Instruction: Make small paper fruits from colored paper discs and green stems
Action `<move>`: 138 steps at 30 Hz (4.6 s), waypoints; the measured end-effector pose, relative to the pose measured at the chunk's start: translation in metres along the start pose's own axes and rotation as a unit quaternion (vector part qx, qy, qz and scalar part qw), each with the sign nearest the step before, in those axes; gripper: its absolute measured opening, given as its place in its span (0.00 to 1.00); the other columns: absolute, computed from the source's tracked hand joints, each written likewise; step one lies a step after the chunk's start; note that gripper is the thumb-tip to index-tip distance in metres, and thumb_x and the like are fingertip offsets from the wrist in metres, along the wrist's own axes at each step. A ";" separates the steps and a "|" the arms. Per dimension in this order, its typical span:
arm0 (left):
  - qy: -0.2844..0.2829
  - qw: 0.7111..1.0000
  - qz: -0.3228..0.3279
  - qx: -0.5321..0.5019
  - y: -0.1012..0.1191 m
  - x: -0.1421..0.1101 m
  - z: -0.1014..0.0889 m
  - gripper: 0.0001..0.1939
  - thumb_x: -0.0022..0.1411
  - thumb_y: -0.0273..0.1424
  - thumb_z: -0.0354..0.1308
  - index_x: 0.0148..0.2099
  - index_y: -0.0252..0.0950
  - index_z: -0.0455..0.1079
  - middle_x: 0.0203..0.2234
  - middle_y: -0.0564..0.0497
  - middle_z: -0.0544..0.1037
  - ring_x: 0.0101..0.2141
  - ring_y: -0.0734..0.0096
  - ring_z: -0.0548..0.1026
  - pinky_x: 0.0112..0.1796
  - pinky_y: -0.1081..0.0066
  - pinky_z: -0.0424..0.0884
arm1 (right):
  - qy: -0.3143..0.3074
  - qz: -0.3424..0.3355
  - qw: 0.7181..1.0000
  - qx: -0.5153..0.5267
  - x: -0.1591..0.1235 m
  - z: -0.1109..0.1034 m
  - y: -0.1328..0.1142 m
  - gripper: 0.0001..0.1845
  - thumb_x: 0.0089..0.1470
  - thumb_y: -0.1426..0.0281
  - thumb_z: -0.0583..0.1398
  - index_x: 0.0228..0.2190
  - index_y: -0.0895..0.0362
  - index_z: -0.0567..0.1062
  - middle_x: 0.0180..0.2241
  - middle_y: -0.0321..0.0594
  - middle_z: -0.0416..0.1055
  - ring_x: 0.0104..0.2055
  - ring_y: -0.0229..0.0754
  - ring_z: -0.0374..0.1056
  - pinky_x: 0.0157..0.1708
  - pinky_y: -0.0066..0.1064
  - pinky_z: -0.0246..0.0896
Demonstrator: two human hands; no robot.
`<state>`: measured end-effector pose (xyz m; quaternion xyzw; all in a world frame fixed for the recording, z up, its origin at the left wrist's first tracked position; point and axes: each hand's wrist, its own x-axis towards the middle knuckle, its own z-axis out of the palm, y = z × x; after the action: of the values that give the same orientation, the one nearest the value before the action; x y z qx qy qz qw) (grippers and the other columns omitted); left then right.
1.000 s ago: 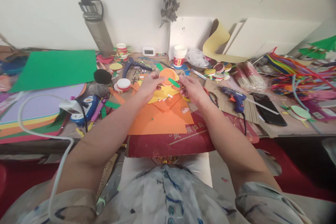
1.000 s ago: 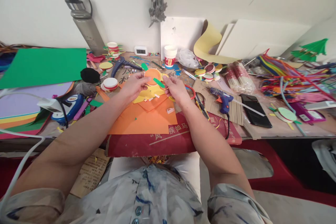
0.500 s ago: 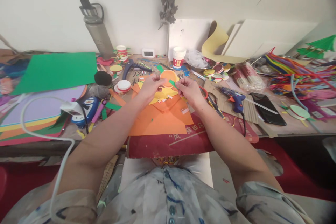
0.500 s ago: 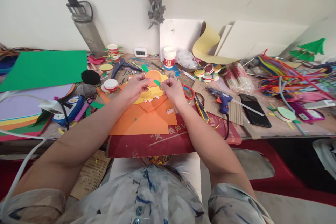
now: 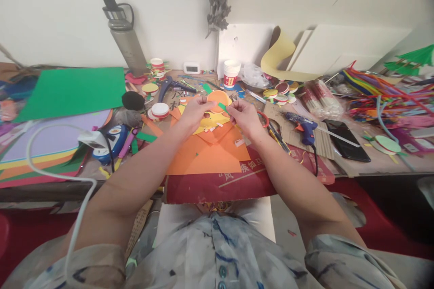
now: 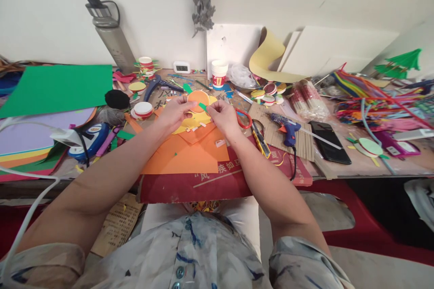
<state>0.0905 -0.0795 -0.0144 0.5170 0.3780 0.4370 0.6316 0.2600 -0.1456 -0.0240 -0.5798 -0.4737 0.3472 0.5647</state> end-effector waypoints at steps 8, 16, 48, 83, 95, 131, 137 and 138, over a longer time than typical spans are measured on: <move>-0.005 1.000 -0.003 -0.010 0.002 -0.001 0.001 0.21 0.42 0.34 0.80 0.28 0.37 0.68 0.26 0.56 0.71 0.29 0.77 0.68 0.29 0.74 0.62 | 0.013 -0.021 1.000 -0.014 -0.002 0.000 0.000 0.21 0.55 0.56 0.74 0.25 0.52 0.72 0.21 0.30 0.70 0.20 0.34 0.62 0.22 0.29 0.56; -0.003 1.000 0.006 0.011 0.000 0.000 0.000 0.18 0.47 0.34 0.79 0.31 0.38 0.71 0.27 0.54 0.76 0.30 0.75 0.72 0.31 0.73 0.64 | 0.037 -0.032 0.998 -0.042 -0.006 0.002 -0.001 0.17 0.58 0.60 0.71 0.27 0.52 0.72 0.21 0.30 0.70 0.22 0.34 0.62 0.25 0.29 0.56; -0.029 0.999 -0.020 0.003 -0.001 0.001 -0.001 0.15 0.48 0.35 0.77 0.33 0.34 0.76 0.30 0.51 0.81 0.30 0.76 0.75 0.30 0.75 0.63 | 0.029 -0.027 0.996 -0.075 -0.003 -0.003 0.005 0.19 0.56 0.54 0.70 0.26 0.52 0.71 0.23 0.34 0.71 0.26 0.38 0.65 0.26 0.30 0.58; -0.021 0.997 -0.024 -0.065 -0.002 0.006 -0.004 0.14 0.48 0.30 0.77 0.35 0.36 0.76 0.26 0.56 0.76 0.25 0.80 0.70 0.27 0.75 0.62 | -0.043 -0.029 0.991 -0.123 -0.010 0.001 0.001 0.23 0.55 0.49 0.67 0.23 0.53 0.74 0.20 0.32 0.67 0.25 0.36 0.57 0.27 0.31 0.52; -0.020 0.998 -0.022 -0.062 -0.007 0.016 -0.012 0.13 0.48 0.30 0.76 0.37 0.36 0.79 0.28 0.52 0.79 0.25 0.79 0.71 0.25 0.76 0.59 | -0.047 0.008 0.996 -0.073 -0.009 -0.002 -0.001 0.31 0.57 0.38 0.65 0.24 0.53 0.74 0.22 0.35 0.69 0.21 0.35 0.60 0.22 0.29 0.52; -0.015 0.999 0.015 -0.030 -0.007 0.012 -0.006 0.05 0.56 0.27 0.71 0.36 0.35 0.80 0.26 0.53 0.76 0.26 0.79 0.71 0.27 0.76 0.61 | -0.085 0.065 0.993 -0.044 -0.012 0.005 -0.010 0.18 0.54 0.57 0.71 0.22 0.54 0.76 0.17 0.31 0.66 0.19 0.33 0.57 0.19 0.27 0.52; -0.013 0.999 0.006 -0.032 -0.006 0.011 -0.005 0.07 0.54 0.28 0.74 0.35 0.35 0.79 0.26 0.52 0.77 0.26 0.78 0.71 0.28 0.75 0.62 | -0.076 0.069 0.993 -0.053 -0.015 0.007 -0.013 0.17 0.57 0.62 0.69 0.21 0.55 0.75 0.16 0.30 0.64 0.18 0.32 0.56 0.19 0.27 0.49; -0.014 0.999 0.004 -0.034 -0.006 0.011 -0.005 0.07 0.54 0.27 0.73 0.34 0.34 0.79 0.26 0.53 0.77 0.26 0.78 0.71 0.28 0.75 0.61 | -0.078 0.069 0.993 -0.055 -0.015 0.006 -0.013 0.19 0.58 0.61 0.69 0.20 0.55 0.75 0.16 0.31 0.64 0.18 0.32 0.55 0.19 0.27 0.49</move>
<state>0.0905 -0.0684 -0.0218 0.5028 0.3521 0.4450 0.6521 0.2474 -0.1592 -0.0138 -0.6124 -0.4936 0.4033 0.4676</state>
